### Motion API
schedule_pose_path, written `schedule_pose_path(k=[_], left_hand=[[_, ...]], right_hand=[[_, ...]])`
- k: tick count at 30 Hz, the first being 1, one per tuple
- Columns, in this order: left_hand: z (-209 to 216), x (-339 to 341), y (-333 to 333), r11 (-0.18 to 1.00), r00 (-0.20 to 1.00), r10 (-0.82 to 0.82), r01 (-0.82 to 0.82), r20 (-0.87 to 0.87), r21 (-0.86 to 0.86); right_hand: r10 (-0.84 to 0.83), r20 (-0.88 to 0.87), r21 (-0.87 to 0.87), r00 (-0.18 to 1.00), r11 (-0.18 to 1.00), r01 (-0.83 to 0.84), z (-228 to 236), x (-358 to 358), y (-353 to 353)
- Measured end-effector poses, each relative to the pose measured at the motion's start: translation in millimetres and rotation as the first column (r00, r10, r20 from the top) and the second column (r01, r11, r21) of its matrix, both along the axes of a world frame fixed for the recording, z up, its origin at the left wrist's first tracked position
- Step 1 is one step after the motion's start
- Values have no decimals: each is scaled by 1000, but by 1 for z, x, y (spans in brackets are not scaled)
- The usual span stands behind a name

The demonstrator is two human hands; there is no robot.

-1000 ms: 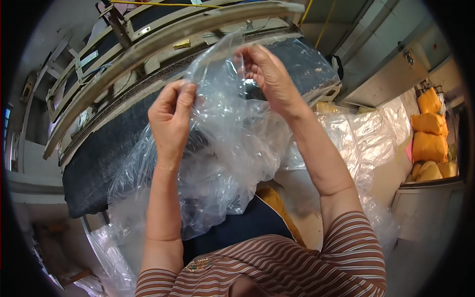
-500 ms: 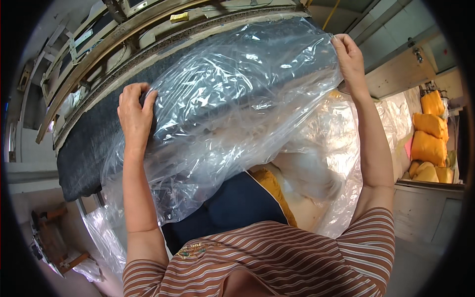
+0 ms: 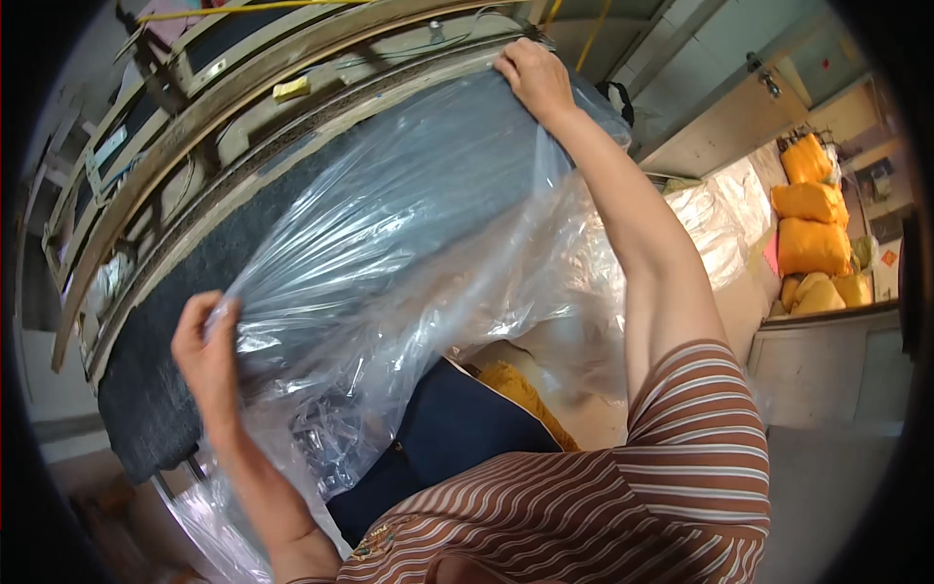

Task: The person wraps a large, dark-colored upholstered chair with a clear plastic sheet. They repeatedly pull the plastic over the chair's frame and smooth it down by hand to ensure full coverage.

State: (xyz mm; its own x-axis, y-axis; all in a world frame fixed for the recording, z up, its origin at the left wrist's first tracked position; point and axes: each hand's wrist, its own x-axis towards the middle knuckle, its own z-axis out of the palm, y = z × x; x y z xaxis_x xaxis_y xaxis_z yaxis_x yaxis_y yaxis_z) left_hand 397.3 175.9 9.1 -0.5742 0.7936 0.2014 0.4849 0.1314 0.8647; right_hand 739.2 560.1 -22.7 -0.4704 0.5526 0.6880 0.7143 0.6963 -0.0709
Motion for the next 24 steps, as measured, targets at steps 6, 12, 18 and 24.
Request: schedule_pose_path(k=[6, 12, 18, 24], left_hand=[[-3, -63, -136, 984, 983, 178, -177, 51, -31], [2, -28, -152, 977, 973, 178, -193, 146, 94], [12, -41, -247, 949, 951, 308, -309, 17, 58], [-8, 30, -273, 971, 982, 191, -190, -3, -143]], right_hand=[[275, -280, -499, 920, 776, -384, 6, -57, -88], [189, -42, -77, 981, 978, -192, 3, -112, -66], [314, -134, -285, 940, 896, -340, -3, -132, -133], [148, -175, -271, 973, 943, -192, -8, -145, -142]])
